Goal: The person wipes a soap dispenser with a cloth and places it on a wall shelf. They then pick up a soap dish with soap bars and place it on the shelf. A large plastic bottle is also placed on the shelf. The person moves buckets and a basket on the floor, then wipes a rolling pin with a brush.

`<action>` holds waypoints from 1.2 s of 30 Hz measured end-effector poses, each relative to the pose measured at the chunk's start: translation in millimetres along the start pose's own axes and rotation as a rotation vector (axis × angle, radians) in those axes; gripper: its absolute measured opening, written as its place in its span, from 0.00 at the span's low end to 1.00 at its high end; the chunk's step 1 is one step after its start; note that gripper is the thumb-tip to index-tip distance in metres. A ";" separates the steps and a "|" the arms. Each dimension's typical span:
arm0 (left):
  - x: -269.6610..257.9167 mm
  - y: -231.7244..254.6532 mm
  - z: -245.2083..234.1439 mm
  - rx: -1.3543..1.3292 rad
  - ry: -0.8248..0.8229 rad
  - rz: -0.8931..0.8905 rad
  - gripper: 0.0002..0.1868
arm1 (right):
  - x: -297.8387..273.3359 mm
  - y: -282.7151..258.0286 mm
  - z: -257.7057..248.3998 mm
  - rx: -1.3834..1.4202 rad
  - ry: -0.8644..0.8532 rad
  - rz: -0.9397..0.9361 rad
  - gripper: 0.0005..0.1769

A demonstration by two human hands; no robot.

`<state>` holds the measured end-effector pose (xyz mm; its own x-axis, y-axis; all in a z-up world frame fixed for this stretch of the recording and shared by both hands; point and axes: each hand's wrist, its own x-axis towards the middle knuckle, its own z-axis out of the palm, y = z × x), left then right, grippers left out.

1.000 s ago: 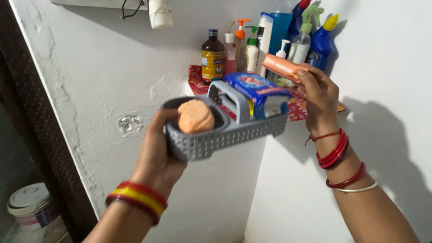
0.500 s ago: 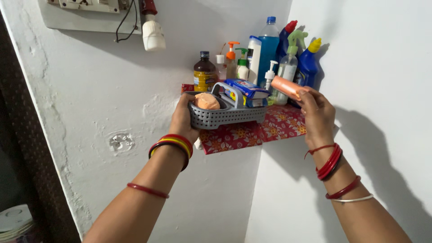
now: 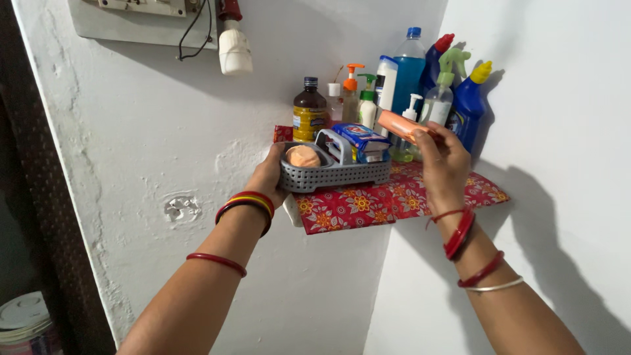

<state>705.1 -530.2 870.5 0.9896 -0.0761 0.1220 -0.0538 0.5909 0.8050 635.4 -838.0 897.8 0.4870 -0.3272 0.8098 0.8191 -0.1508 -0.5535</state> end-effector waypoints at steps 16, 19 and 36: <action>27.6 -6.3 -10.7 0.934 0.579 0.005 0.60 | 14.1 14.5 67.0 -0.406 -0.134 -0.289 0.28; 26.7 -10.7 -3.9 0.887 0.668 0.045 0.61 | 17.5 19.5 63.3 -0.451 -0.147 -0.285 0.28; 15.0 -6.9 17.6 1.037 0.593 0.228 0.50 | 24.8 31.2 54.6 -0.455 -0.219 -0.307 0.35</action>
<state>718.0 -549.5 877.0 0.8363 0.4854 0.2550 -0.0467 -0.4003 0.9152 689.6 -799.8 911.2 0.3389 -0.0124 0.9407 0.7437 -0.6089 -0.2759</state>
